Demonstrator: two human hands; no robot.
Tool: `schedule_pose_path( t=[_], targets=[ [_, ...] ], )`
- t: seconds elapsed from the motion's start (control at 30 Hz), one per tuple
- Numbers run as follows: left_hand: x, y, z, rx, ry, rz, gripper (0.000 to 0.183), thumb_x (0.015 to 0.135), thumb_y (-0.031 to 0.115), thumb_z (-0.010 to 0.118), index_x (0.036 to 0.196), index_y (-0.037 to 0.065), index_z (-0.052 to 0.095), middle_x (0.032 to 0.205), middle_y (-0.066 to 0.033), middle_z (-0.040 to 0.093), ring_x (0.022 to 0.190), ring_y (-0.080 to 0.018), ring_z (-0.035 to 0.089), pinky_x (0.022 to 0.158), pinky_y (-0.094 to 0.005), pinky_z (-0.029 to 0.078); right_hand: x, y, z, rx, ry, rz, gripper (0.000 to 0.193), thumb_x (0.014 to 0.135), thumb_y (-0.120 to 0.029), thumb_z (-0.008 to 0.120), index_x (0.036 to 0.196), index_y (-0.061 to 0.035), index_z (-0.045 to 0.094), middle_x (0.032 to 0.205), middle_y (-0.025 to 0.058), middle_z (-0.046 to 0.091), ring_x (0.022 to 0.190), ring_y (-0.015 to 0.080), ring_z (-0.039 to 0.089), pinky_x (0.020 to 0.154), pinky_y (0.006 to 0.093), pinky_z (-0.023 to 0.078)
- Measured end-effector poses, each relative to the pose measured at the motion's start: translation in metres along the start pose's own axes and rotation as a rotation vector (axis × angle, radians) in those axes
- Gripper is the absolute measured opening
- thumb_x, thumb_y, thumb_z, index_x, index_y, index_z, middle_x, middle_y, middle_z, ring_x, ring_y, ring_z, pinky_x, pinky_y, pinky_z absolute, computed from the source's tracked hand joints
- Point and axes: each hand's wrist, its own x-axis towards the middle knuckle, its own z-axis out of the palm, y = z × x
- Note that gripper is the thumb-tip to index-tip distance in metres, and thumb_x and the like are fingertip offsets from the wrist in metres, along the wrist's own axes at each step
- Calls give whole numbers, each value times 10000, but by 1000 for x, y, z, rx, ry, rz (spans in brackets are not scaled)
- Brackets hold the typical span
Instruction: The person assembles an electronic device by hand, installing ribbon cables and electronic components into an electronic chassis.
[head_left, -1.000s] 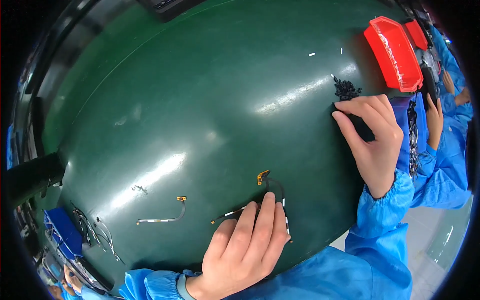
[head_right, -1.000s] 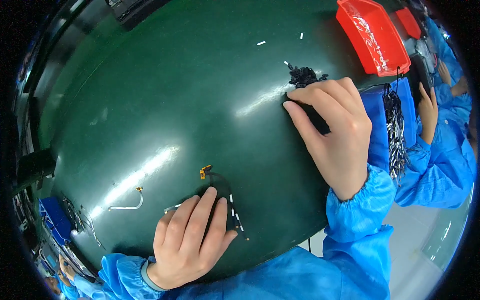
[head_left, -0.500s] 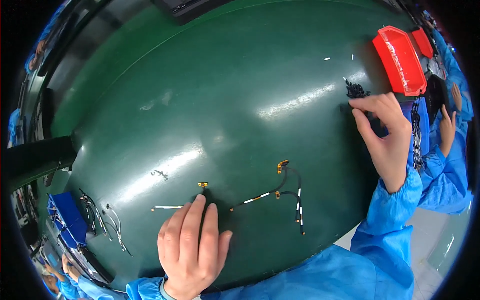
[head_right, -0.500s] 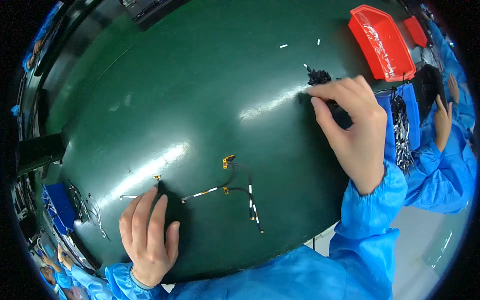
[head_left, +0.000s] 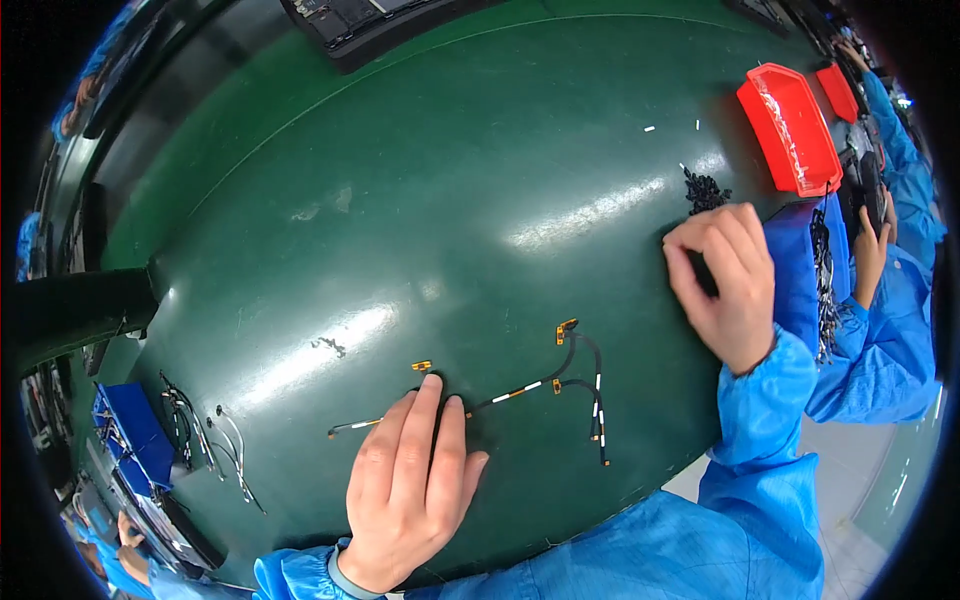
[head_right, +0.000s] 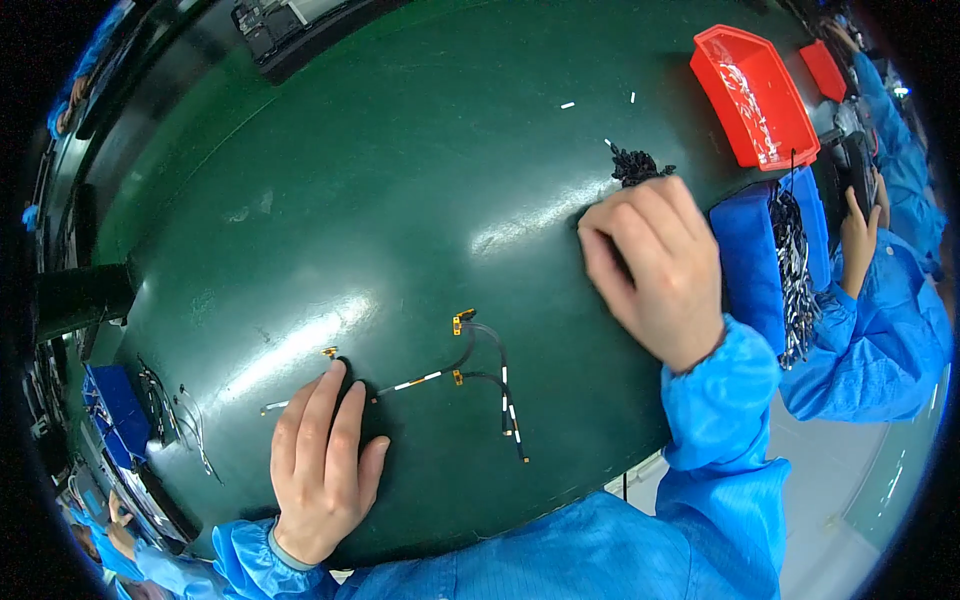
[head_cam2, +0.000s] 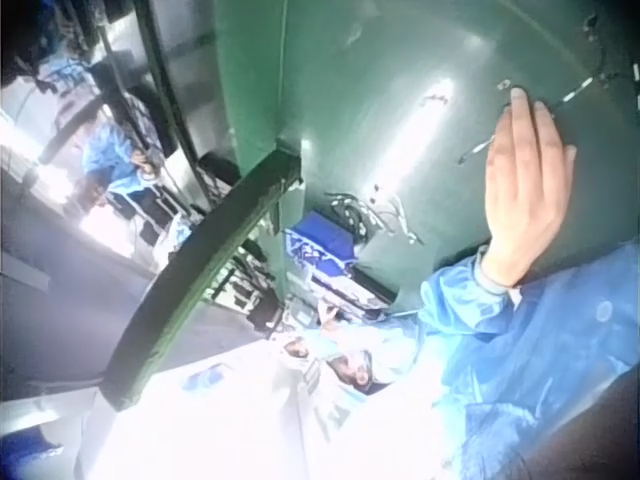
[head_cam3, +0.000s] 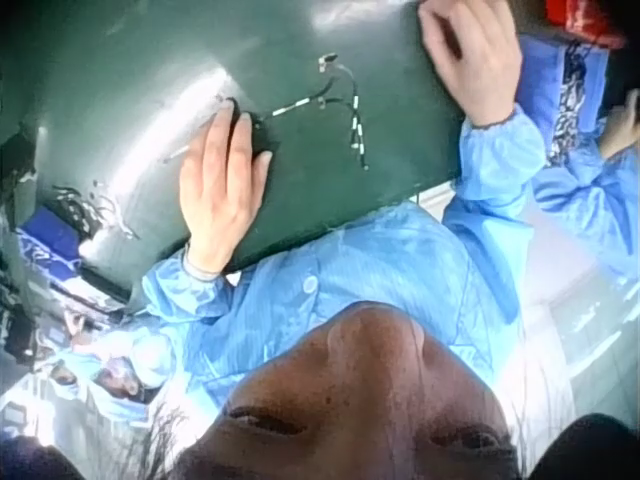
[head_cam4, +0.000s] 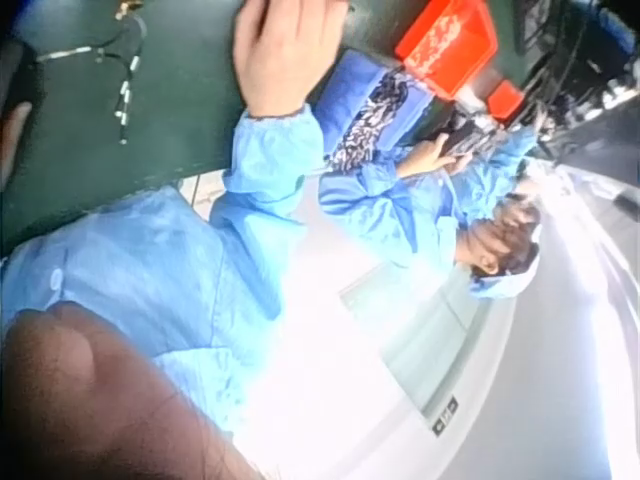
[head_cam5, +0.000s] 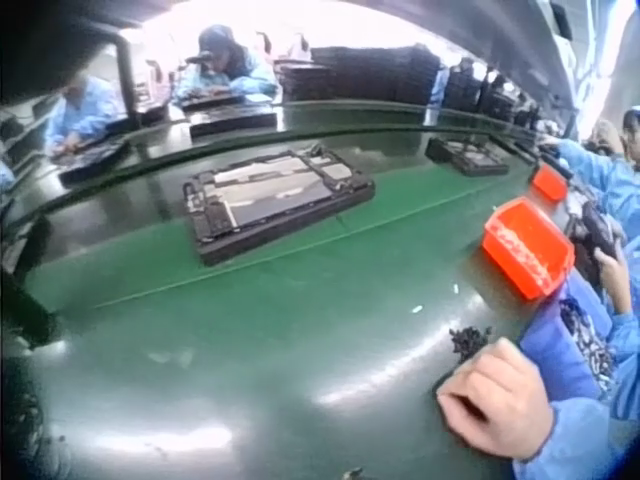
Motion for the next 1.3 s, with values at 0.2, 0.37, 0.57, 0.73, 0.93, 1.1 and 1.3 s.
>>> schedule_pose_path(
  t=[0.2, 0.37, 0.57, 0.73, 0.93, 1.1, 1.3],
  targets=[
    [-2, -4, 1, -52, 38, 8, 316, 825, 184, 634, 1084, 3, 640, 1182, -164, 610, 1039, -270, 606, 857, -319, 520, -6, -15, -4, 144, 2, 108, 187, 692, 51, 724, 856, -7, 653, 834, 101, 625, 784, 256, 572, 704, 332, 469],
    [-5, -5, 2, -71, 20, 30, 308, 828, 195, 632, 1064, -3, 647, 1151, -161, 622, 1040, -274, 612, 890, -322, 515, -6, -13, -7, 240, -59, 161, 195, 699, 21, 751, 875, -7, 672, 851, 99, 634, 798, 252, 570, 717, 332, 458],
    [-4, -4, 3, -38, 17, 34, 292, 865, 214, 600, 1074, 17, 653, 1160, -144, 625, 1068, -246, 606, 899, -299, 498, 1, -18, 5, 173, -42, 90, 154, 703, 20, 745, 827, -12, 659, 804, 92, 607, 783, 260, 566, 712, 332, 462],
    [-9, -1, 13, -96, 58, 9, 448, 707, 164, 701, 1103, -32, 632, 1194, -166, 604, 1098, -282, 587, 943, -329, 478, 25, -77, 2, 259, -38, -67, 155, 681, 18, 732, 800, -21, 641, 800, 101, 606, 717, 251, 572, 677, 351, 468],
    [-14, -5, 16, -5, 101, 32, 332, 851, 245, 592, 1076, 7, 654, 1175, -128, 624, 1105, -237, 587, 933, -307, 480, 40, -120, 54, 460, -61, -193, 230, 615, -26, 744, 828, -14, 660, 799, 93, 600, 715, 261, 568, 628, 331, 486],
    [-17, -6, 18, -18, 127, -18, 277, 894, 247, 542, 1033, 42, 667, 1170, -100, 631, 1099, -214, 587, 922, -287, 488, 42, -122, 55, 395, -84, -220, 239, 610, 2, 756, 829, -8, 659, 800, 86, 603, 706, 247, 568, 600, 321, 485],
    [-19, -8, 15, -20, 146, -28, 260, 894, 238, 543, 1014, 45, 668, 1155, -102, 631, 1103, -207, 577, 904, -274, 503, 45, -127, 55, 371, -100, -240, 242, 608, 9, 760, 830, 11, 665, 798, 99, 603, 715, 253, 576, 599, 323, 492]
  ],
)
